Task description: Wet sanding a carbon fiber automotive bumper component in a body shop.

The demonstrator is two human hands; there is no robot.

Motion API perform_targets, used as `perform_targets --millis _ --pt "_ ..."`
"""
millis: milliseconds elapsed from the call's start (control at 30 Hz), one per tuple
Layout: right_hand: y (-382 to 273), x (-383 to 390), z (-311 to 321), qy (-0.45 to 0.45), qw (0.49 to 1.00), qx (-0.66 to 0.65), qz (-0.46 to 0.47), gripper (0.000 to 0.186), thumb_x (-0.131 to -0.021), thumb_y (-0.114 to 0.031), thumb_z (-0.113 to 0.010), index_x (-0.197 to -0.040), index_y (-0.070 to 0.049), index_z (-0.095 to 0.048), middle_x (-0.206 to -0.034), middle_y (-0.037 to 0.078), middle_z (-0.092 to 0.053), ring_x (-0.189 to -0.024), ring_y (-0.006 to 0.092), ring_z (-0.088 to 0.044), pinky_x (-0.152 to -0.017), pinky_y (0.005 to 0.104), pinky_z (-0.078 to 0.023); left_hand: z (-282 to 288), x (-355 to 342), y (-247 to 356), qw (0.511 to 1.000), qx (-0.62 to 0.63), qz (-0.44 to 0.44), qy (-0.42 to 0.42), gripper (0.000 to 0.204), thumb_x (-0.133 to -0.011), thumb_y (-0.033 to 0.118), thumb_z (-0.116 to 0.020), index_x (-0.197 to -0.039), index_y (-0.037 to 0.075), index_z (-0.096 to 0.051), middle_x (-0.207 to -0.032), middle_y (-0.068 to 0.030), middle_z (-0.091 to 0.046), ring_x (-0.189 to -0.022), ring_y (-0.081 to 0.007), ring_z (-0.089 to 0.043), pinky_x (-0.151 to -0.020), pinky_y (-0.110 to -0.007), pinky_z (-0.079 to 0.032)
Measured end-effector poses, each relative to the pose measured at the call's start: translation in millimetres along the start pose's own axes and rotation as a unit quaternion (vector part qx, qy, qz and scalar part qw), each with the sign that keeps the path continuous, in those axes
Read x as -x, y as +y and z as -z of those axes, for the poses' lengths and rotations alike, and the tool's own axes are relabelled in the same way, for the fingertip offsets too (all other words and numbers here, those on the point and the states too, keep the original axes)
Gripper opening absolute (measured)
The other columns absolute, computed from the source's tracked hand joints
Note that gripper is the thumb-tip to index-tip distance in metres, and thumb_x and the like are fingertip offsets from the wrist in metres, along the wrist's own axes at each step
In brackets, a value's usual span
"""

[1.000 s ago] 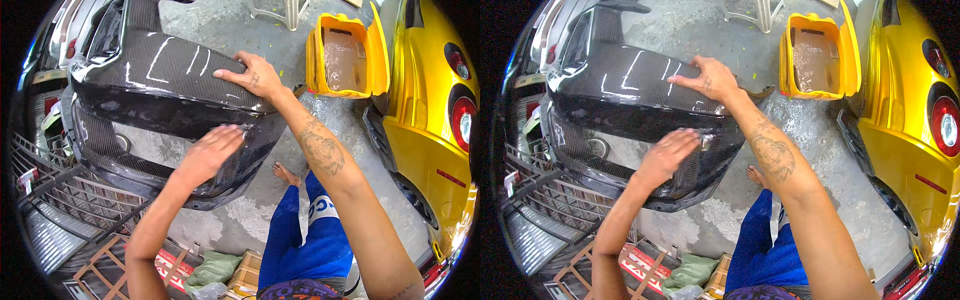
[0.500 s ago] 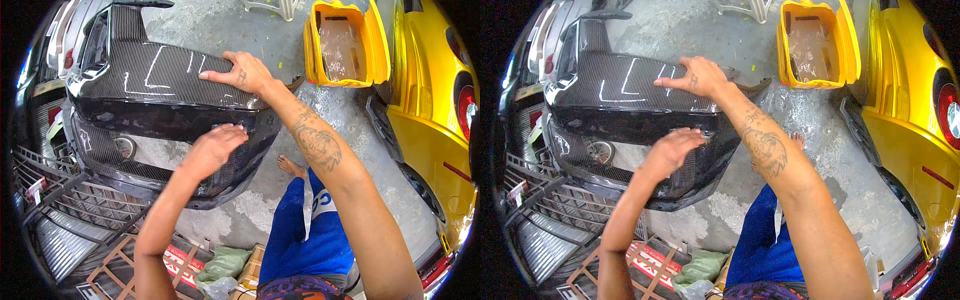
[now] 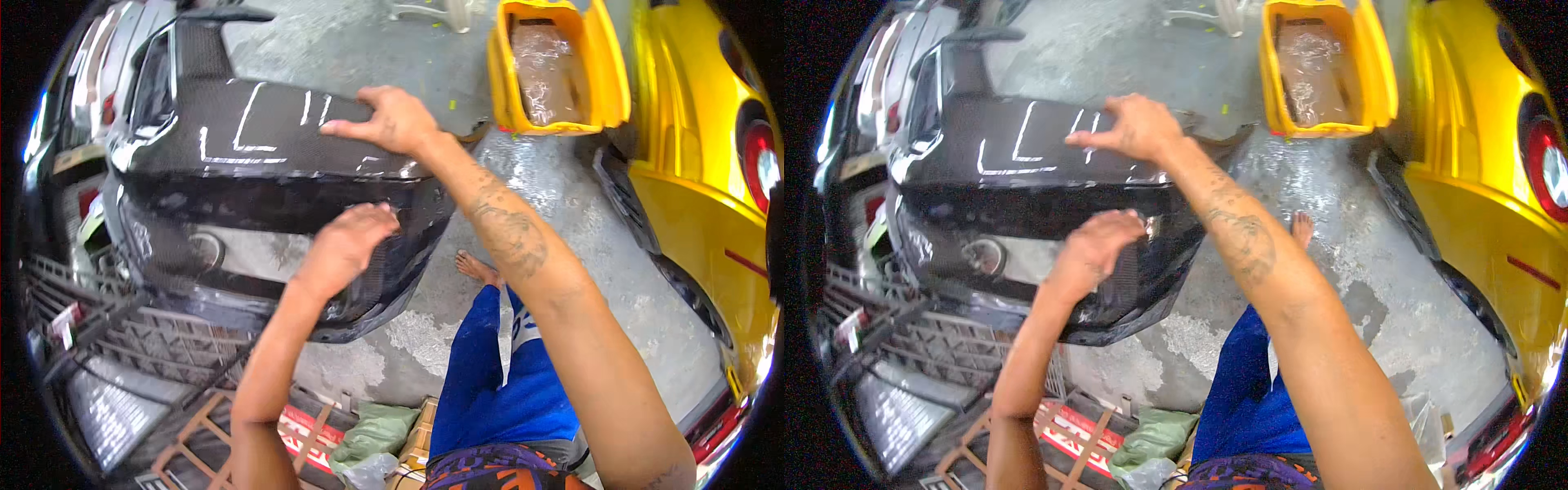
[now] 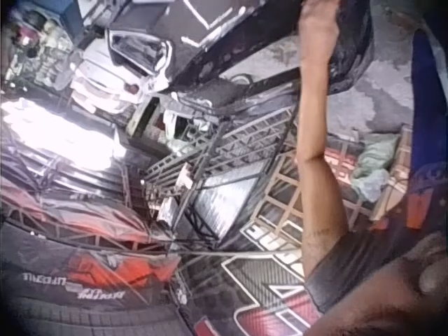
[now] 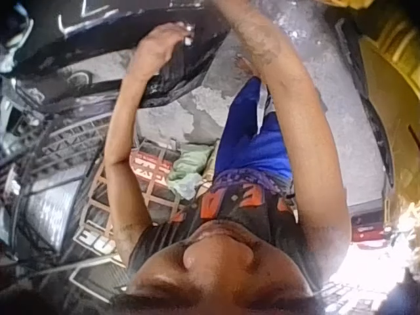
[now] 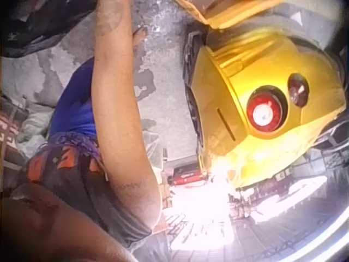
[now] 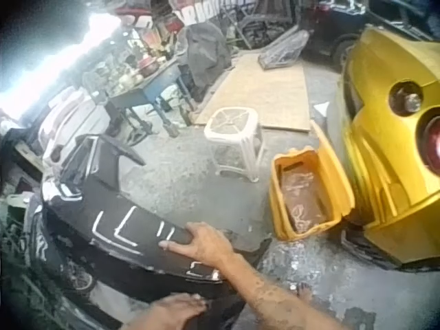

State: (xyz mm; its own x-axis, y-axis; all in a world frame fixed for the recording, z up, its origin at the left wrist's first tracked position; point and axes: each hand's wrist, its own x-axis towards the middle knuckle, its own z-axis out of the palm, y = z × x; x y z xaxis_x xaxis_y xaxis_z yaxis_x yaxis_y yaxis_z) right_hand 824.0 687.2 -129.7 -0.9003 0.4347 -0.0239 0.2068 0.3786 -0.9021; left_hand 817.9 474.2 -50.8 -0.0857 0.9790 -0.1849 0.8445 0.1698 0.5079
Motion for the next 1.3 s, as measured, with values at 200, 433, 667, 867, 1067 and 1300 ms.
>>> perform_targets --millis 200,433,667,867,1067,1300 --pt "24 41 -23 0.165 0.98 -0.074 0.084 0.083 -0.085 -0.058 -0.072 -0.137 0.004 -0.053 -0.137 0.027 -0.051 -0.129 0.0412 -0.048 -0.109 0.0472 -0.041 29 32 -11 0.999 -0.017 0.027 0.025 0.036 -0.078 -0.006 -0.063 -0.112 0.003 -0.07 -0.118 -0.0126 -0.072 -0.12 -0.0308 -0.065 -0.104 -0.045 -0.051" --pt "124 154 -49 0.186 0.969 -0.102 -0.125 0.068 -0.102 -0.031 -0.056 -0.154 0.004 -0.028 -0.162 0.027 -0.024 -0.151 0.041 -0.024 -0.123 0.0445 -0.024 41 7 5 0.999 -0.02 0.024 -0.02 0.031 -0.083 -0.007 -0.061 -0.111 0.002 -0.07 -0.115 -0.0137 -0.072 -0.114 -0.0318 -0.067 -0.104 -0.042 -0.051" --pt "175 158 -51 0.139 0.979 -0.004 -0.147 0.074 -0.086 0.004 -0.048 -0.156 0.001 -0.026 -0.162 0.025 -0.025 -0.148 0.0449 -0.026 -0.124 0.0455 -0.025 -5 -27 54 0.982 0.077 0.071 0.156 0.027 -0.092 -0.009 -0.057 -0.115 -0.002 -0.069 -0.114 -0.0168 -0.073 -0.104 -0.0309 -0.071 -0.091 -0.037 -0.057" --pt "211 147 -26 0.09 0.987 -0.002 -0.132 0.086 -0.078 0.01 -0.051 -0.158 -0.008 -0.024 -0.164 0.015 -0.026 -0.145 0.0447 -0.032 -0.12 0.0465 -0.033 -69 -82 88 0.96 0.203 0.152 0.116 0.019 -0.098 0.002 -0.058 -0.112 -0.004 -0.07 -0.106 -0.017 -0.074 -0.095 -0.0272 -0.073 -0.085 -0.033 -0.055" --pt "184 126 -8 -0.035 0.964 0.019 -0.264 0.1 -0.076 0.011 -0.059 -0.162 -0.018 -0.016 -0.169 0.016 -0.007 -0.147 0.0515 -0.022 -0.12 0.0528 -0.032 -89 -93 90 0.946 0.224 0.205 0.111 0.018 -0.098 0.002 -0.06 -0.111 -0.004 -0.07 -0.1 -0.0176 -0.073 -0.087 -0.0271 -0.072 -0.079 -0.031 -0.055" --pt "199 90 0 -0.072 0.917 0.071 -0.385 0.1 -0.08 0.005 -0.065 -0.162 -0.021 -0.014 -0.168 0.018 0.007 -0.15 0.0522 -0.016 -0.11 0.0711 -0.033 -85 -125 89 0.938 0.213 0.254 0.099 0.019 -0.099 0.007 -0.06 -0.111 -0.004 -0.071 -0.1 -0.0176 -0.074 -0.087 -0.0238 -0.072 -0.079 -0.031 -0.054"
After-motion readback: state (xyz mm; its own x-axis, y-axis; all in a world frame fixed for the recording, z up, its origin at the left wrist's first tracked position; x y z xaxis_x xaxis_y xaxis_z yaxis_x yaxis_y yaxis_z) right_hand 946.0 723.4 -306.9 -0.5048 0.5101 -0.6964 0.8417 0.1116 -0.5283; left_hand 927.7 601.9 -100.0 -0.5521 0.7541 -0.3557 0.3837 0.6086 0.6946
